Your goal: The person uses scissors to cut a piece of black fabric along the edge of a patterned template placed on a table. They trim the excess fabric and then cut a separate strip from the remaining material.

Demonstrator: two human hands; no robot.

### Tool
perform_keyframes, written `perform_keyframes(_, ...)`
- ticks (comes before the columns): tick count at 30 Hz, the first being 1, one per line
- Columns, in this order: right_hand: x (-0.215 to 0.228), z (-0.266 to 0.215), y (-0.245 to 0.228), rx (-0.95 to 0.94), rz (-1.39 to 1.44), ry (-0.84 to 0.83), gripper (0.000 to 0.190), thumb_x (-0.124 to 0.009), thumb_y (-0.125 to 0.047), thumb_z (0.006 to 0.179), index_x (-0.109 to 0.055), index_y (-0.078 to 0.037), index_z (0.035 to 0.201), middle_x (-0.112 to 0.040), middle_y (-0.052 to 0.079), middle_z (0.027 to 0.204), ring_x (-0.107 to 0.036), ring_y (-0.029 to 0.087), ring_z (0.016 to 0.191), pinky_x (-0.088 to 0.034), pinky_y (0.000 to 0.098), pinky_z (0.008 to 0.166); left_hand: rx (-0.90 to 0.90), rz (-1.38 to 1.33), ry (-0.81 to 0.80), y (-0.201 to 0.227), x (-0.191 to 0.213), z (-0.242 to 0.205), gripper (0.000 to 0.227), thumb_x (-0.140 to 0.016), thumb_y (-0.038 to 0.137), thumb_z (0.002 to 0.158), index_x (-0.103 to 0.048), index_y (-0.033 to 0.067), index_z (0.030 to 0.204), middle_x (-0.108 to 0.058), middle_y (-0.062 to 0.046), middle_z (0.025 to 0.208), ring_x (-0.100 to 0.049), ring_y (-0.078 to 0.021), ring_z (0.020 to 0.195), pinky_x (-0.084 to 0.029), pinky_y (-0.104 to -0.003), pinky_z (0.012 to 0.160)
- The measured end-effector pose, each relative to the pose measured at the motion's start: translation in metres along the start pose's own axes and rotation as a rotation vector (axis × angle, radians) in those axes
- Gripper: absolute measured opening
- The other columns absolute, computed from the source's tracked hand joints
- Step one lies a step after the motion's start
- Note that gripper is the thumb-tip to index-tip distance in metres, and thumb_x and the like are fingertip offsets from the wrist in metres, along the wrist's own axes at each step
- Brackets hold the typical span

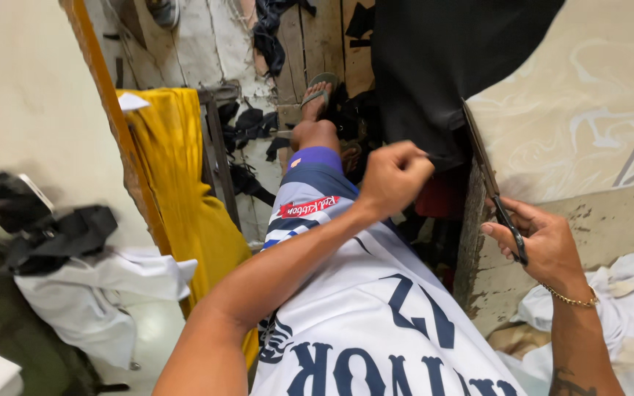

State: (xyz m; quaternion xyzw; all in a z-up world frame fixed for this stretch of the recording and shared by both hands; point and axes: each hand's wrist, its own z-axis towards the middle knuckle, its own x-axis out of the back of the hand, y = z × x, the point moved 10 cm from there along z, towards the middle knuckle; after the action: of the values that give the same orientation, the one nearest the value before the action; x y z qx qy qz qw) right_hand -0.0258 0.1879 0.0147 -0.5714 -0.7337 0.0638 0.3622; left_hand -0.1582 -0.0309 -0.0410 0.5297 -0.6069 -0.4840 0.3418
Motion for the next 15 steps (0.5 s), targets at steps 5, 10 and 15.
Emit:
perform_keyframes(5,-0.02,-0.009,0.004,0.025,0.008,0.035,0.069,-0.081,-0.021,0.081,-0.062,0.004,0.143,-0.055,0.01,0.054,-0.046,0.016,0.051,-0.043,0.0312,0.055,0.171,0.232,-0.032,0.021,0.028,0.045,0.033,-0.059,0.027,0.084,-0.031,0.0174,0.069,-0.032,0.006,0.063,-0.031,-0.0102,0.062,-0.03,-0.034,0.057)
perform_keyframes(10,-0.054,-0.021,0.014,-0.053,0.063,0.092,0.071,-0.081,-0.03,0.08,-0.065,-0.001,0.143,-0.058,0.007,0.055,-0.048,0.014,0.053,-0.044,0.0303,0.057,0.314,0.61,-0.472,0.028,0.005,0.069,0.064,-0.065,0.063,0.073,-0.053,0.0136,0.112,-0.071,-0.007,0.113,-0.067,-0.028,0.11,-0.049,-0.038,0.087)
perform_keyframes(15,-0.097,-0.025,0.018,-0.14,0.318,0.094,0.074,-0.079,-0.03,0.076,-0.064,-0.007,0.145,-0.073,0.01,0.07,-0.059,0.018,0.053,-0.052,0.0306,0.051,0.089,0.753,-0.719,0.047,-0.017,0.092,0.014,-0.059,0.023,0.086,-0.064,0.0123,0.094,-0.059,-0.004,0.064,-0.046,-0.0257,0.06,-0.042,-0.038,0.064)
